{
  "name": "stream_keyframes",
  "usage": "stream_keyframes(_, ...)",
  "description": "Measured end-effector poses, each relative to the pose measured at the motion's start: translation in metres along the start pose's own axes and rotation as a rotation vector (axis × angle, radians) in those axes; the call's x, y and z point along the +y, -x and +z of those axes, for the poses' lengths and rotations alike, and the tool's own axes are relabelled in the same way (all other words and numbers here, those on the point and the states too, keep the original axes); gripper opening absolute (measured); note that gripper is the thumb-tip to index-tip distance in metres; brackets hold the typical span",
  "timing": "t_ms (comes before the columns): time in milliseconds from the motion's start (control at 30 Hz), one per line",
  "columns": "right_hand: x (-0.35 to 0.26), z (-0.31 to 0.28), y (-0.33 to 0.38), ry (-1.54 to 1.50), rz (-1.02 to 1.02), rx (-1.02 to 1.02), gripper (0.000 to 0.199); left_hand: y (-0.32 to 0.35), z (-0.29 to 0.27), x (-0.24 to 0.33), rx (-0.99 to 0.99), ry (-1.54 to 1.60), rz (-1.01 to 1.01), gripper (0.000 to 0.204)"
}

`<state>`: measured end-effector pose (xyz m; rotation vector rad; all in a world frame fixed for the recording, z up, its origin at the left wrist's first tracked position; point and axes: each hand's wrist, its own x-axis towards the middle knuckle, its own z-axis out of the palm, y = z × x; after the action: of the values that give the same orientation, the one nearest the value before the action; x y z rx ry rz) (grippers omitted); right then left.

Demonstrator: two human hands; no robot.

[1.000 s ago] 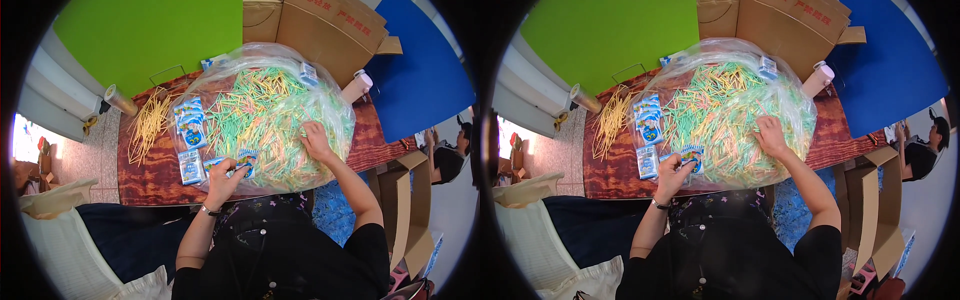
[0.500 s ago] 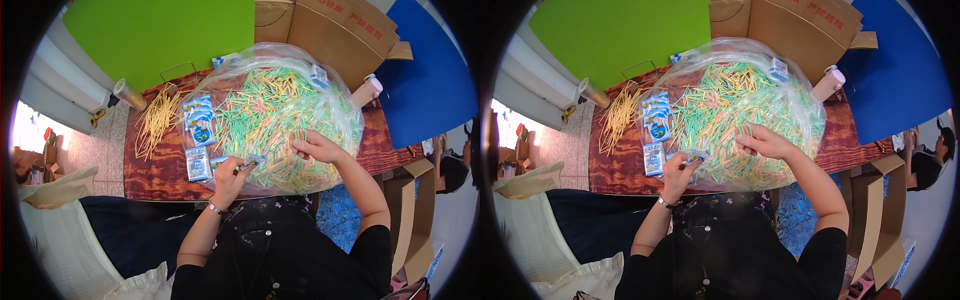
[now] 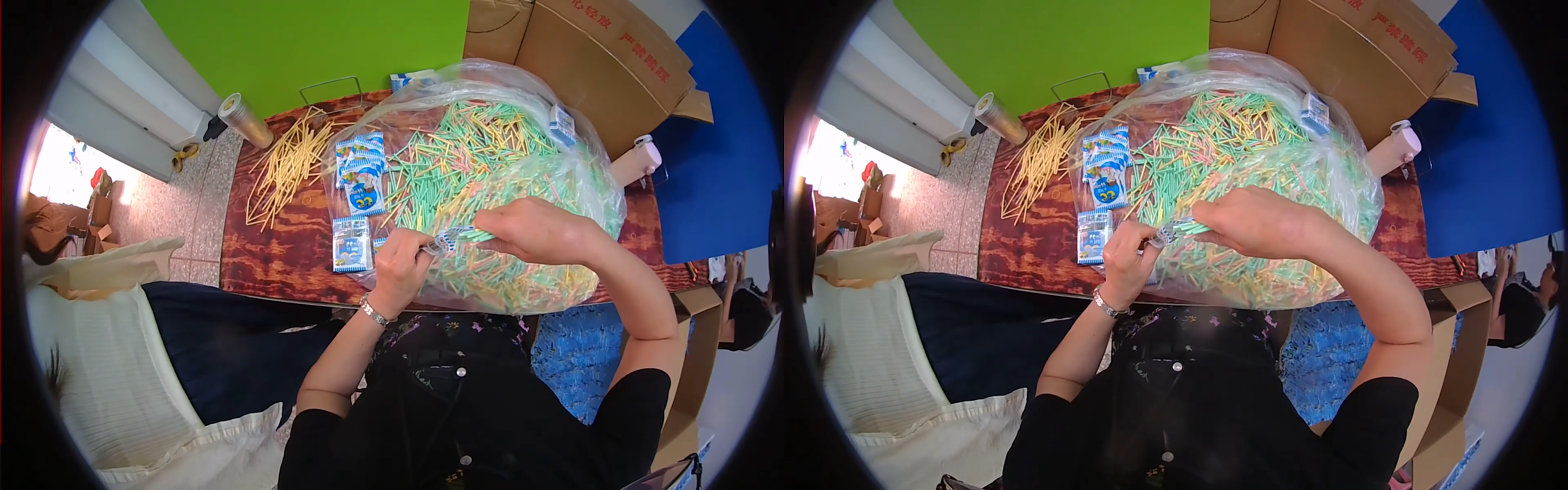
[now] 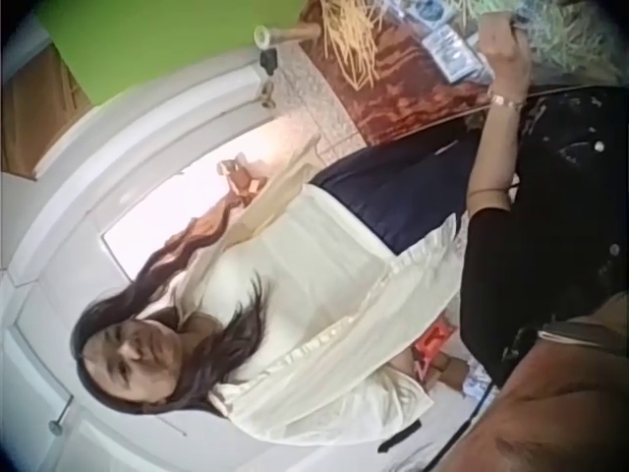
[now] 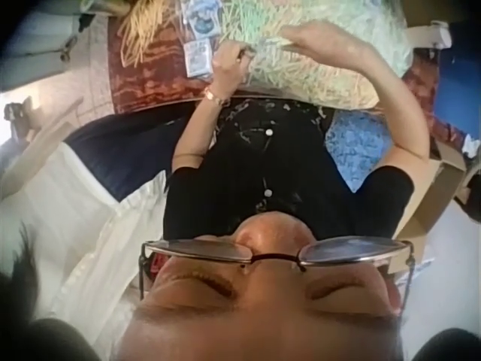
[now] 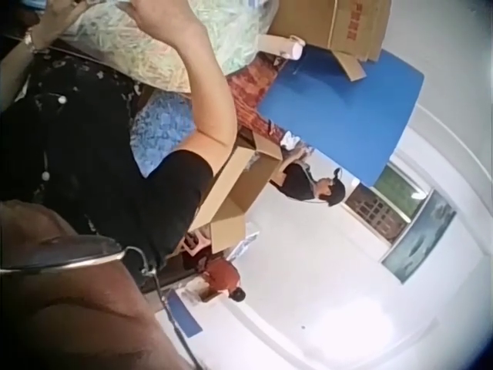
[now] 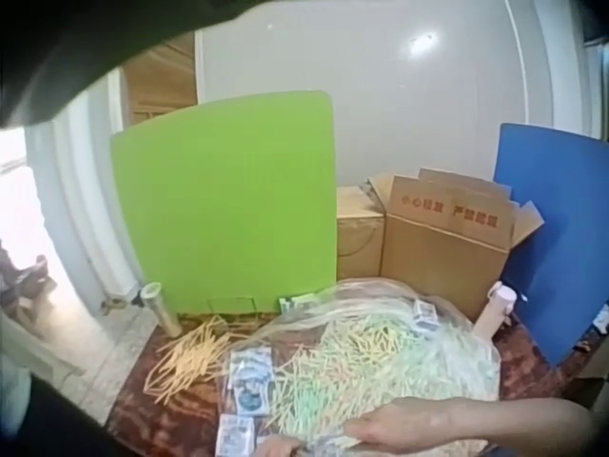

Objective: Packing small blue packets into a large clear bag filled with shredded paper filler.

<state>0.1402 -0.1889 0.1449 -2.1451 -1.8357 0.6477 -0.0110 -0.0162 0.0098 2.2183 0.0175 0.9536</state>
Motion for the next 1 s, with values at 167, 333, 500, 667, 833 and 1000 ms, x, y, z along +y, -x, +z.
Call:
stream_keyframes(167,-0.012,-0.014,-0.015,0.152,0.092,-0.153,0.024,-0.001,-0.004,0.001,-0.012,-0.013,0.040,0.017)
stream_keyframes(333,-0.006,-0.012,-0.030,0.333,0.176,-0.291,0.020,-0.005,-0.004,-0.001,-0.032,-0.027,0.077,0.019)
stream_keyframes(500,-0.025,-0.012,-0.047,0.416,0.084,-0.209,0.026,-0.006,0.000,0.002,-0.018,-0.025,0.110,0.031)
stream_keyframes(667,-0.038,-0.037,-0.042,0.307,0.033,-0.155,0.056,0.000,-0.001,-0.010,-0.017,0.097,-0.054,0.030)
stream_keyframes(833,-0.002,-0.012,-0.045,0.066,-0.029,0.181,0.082,-0.001,-0.008,-0.026,-0.121,0.105,-0.141,0.045)
stream_keyframes(1000,-0.017,0.011,-0.065,0.065,-0.168,0.270,0.076,-0.011,-0.017,-0.030,-0.027,0.053,-0.013,0.041)
